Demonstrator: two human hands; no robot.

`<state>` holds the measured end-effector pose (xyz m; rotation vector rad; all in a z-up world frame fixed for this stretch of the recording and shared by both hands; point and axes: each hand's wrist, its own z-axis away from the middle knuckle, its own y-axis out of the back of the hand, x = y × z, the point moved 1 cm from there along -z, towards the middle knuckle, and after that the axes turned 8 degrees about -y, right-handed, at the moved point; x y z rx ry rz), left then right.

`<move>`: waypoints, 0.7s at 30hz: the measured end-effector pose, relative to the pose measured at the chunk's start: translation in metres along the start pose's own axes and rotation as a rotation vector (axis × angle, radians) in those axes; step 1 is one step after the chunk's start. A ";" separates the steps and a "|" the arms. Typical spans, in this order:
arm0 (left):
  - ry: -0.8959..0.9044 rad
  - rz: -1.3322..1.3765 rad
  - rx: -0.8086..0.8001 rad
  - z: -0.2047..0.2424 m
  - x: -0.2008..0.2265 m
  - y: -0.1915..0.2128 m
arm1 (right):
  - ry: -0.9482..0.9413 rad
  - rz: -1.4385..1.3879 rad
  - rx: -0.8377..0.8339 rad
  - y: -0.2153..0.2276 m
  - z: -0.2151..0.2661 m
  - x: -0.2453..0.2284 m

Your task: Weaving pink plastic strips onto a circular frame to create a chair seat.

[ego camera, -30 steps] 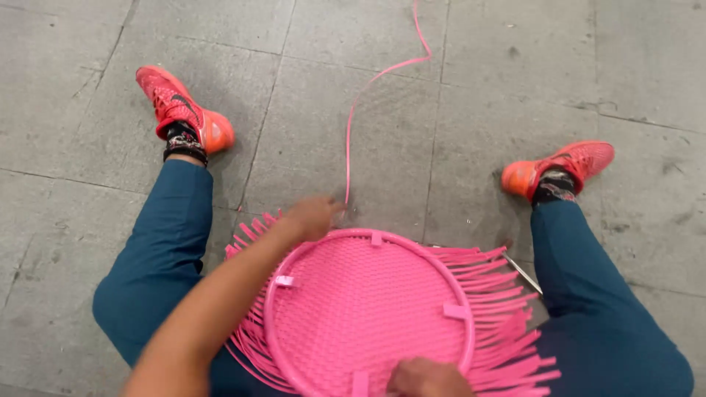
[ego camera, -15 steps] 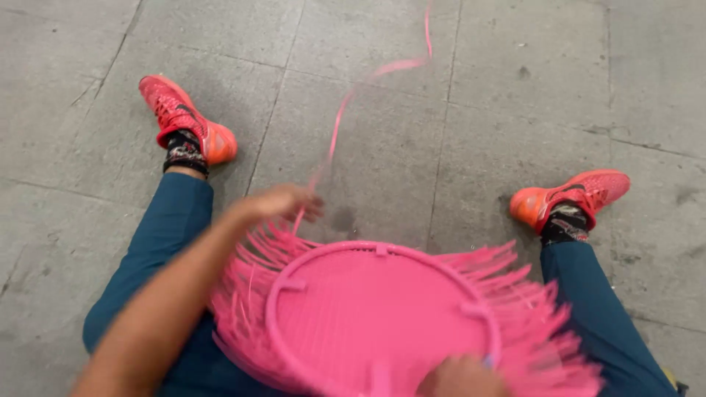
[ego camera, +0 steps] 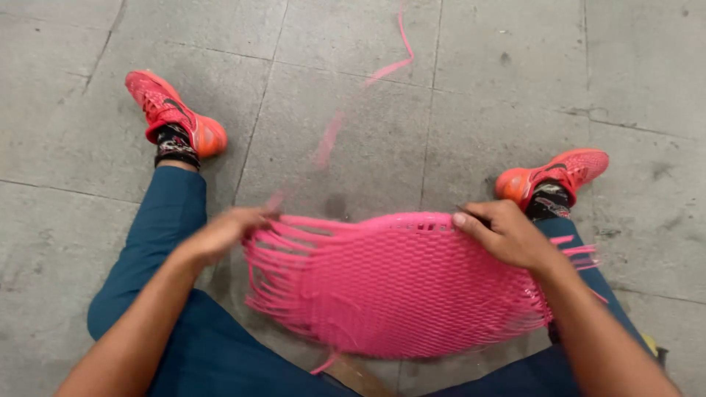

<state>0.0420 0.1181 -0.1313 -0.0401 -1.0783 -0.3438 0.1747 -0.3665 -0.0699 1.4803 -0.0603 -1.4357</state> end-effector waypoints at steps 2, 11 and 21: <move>-0.025 0.174 0.188 0.007 0.010 0.011 | -0.067 -0.019 0.023 -0.012 0.002 0.007; -0.703 0.161 0.189 0.080 0.130 0.000 | 0.035 0.195 0.129 -0.038 0.059 -0.047; -0.961 0.928 -0.634 0.184 0.161 -0.106 | 0.427 0.315 0.419 -0.047 0.103 -0.100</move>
